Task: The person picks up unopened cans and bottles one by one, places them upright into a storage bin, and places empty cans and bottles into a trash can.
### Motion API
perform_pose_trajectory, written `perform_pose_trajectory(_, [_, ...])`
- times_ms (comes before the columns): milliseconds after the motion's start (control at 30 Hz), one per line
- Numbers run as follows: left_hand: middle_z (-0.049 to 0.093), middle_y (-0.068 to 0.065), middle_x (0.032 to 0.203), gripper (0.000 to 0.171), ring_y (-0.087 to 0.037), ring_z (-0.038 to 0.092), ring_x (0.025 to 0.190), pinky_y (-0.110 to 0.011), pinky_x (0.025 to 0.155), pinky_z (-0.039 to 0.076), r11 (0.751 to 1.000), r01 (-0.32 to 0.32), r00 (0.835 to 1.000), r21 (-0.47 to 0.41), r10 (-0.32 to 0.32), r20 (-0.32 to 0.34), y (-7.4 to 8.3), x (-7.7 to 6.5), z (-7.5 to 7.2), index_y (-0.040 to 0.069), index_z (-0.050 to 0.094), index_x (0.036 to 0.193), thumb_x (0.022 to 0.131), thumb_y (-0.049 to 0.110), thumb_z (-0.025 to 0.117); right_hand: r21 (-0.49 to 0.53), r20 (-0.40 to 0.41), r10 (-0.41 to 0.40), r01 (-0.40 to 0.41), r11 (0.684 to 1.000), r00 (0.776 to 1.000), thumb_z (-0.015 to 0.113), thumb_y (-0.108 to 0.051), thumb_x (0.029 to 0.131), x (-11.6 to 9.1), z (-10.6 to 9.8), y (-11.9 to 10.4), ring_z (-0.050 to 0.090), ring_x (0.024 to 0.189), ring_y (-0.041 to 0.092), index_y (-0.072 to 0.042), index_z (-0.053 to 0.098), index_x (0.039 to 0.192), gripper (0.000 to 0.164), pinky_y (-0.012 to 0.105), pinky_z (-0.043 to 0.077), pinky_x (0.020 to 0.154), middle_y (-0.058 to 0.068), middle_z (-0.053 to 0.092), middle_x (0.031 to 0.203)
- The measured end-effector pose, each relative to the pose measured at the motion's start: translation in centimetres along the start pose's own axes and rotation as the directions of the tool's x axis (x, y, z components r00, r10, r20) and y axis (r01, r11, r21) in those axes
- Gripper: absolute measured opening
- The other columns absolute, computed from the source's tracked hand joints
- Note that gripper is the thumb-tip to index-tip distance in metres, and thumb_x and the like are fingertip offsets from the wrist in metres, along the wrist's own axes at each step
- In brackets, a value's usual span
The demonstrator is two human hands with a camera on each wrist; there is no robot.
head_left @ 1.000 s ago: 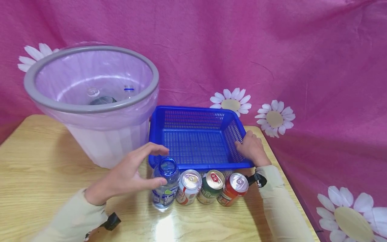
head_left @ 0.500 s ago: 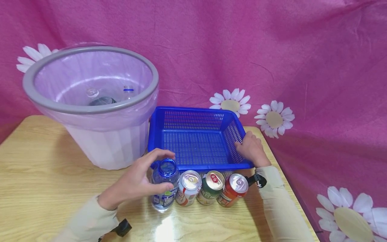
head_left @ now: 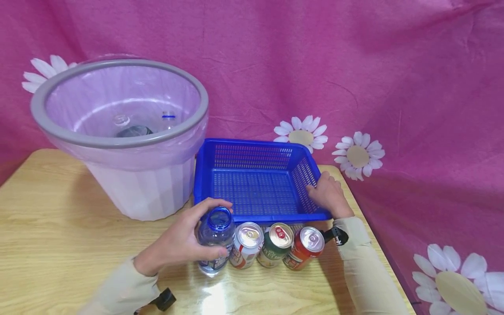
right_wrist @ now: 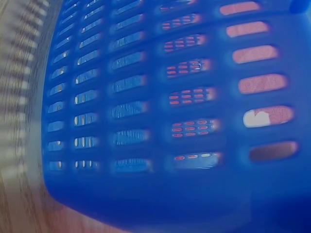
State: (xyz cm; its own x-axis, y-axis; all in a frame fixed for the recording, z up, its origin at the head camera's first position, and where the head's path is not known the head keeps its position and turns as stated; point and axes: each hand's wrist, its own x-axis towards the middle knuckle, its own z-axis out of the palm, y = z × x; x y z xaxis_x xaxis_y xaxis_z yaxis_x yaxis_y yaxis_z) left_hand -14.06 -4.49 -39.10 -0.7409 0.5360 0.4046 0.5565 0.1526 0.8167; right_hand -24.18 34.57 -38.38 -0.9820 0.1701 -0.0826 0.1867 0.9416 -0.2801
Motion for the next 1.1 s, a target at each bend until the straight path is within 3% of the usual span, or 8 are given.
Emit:
perform_pose_trajectory(133, [0.065,-0.002,0.138,0.081,-0.013,0.067,0.118,-0.032,0.104,0.056,0.999,0.028,1.0,-0.035,-0.028,0.008,0.0,-0.1,0.3,0.027,0.052,0.143,0.073,0.025,0.093,0.005,0.002,0.0,0.0,1.0,1.0,0.053,-0.032,0.1,0.0,-0.2,0.0,0.051,0.114,0.051,0.015,0.037,0.133,0.059,0.065,0.048,0.101,0.037,0.053,0.124])
perform_pose_trajectory(333, [0.069,-0.004,0.127,0.082,-0.01,0.069,0.112,-0.029,0.101,0.057,0.998,-0.025,1.0,-0.058,0.025,-0.005,-0.4,-0.2,0.9,0.022,0.051,0.144,0.074,0.023,0.093,0.004,-0.003,-0.005,0.005,1.0,1.0,0.053,-0.033,0.1,0.1,-0.2,-0.1,0.052,0.113,0.051,0.015,0.038,0.132,0.059,0.064,0.048,0.099,0.038,0.053,0.124])
perform_pose_trajectory(467, [0.069,-0.003,0.125,0.081,-0.009,0.07,0.108,-0.029,0.097,0.059,0.996,-0.015,0.999,-0.09,0.013,-0.03,-0.5,-0.3,1.3,0.022,0.051,0.143,0.074,0.021,0.093,-0.001,0.001,0.003,-0.003,1.0,1.0,0.053,-0.033,0.1,0.0,-0.1,-0.1,0.052,0.112,0.05,0.014,0.038,0.132,0.059,0.064,0.049,0.098,0.037,0.054,0.122])
perform_pose_trajectory(667, [0.071,-0.009,0.129,0.069,-0.015,0.07,0.117,-0.03,0.102,0.058,0.988,-0.031,0.999,-0.151,0.024,-0.047,-0.7,-0.3,1.7,0.02,0.055,0.136,0.077,0.015,0.091,-0.005,-0.001,0.009,-0.009,1.0,1.0,0.053,-0.032,0.1,0.0,0.0,-0.2,0.052,0.112,0.05,0.015,0.039,0.132,0.059,0.064,0.049,0.098,0.037,0.054,0.122])
perform_pose_trajectory(933, [0.072,-0.009,0.125,0.063,-0.013,0.07,0.114,-0.028,0.103,0.057,0.984,-0.04,0.999,-0.171,0.033,-0.041,-1.0,-0.4,1.9,0.01,0.056,0.132,0.078,0.012,0.088,-0.013,-0.007,0.005,-0.005,1.0,1.0,0.052,-0.032,0.1,0.0,0.1,-0.1,0.053,0.112,0.052,0.015,0.039,0.13,0.058,0.064,0.048,0.098,0.038,0.054,0.121])
perform_pose_trajectory(1100, [0.072,-0.007,0.124,0.063,-0.011,0.069,0.113,-0.027,0.102,0.057,0.985,-0.025,0.999,-0.17,0.02,-0.032,-0.9,-0.4,1.8,0.011,0.055,0.132,0.079,0.012,0.087,-0.018,-0.016,0.0,0.0,1.0,1.0,0.052,-0.032,0.1,0.1,0.1,-0.1,0.053,0.111,0.053,0.015,0.04,0.128,0.057,0.064,0.048,0.097,0.038,0.054,0.12])
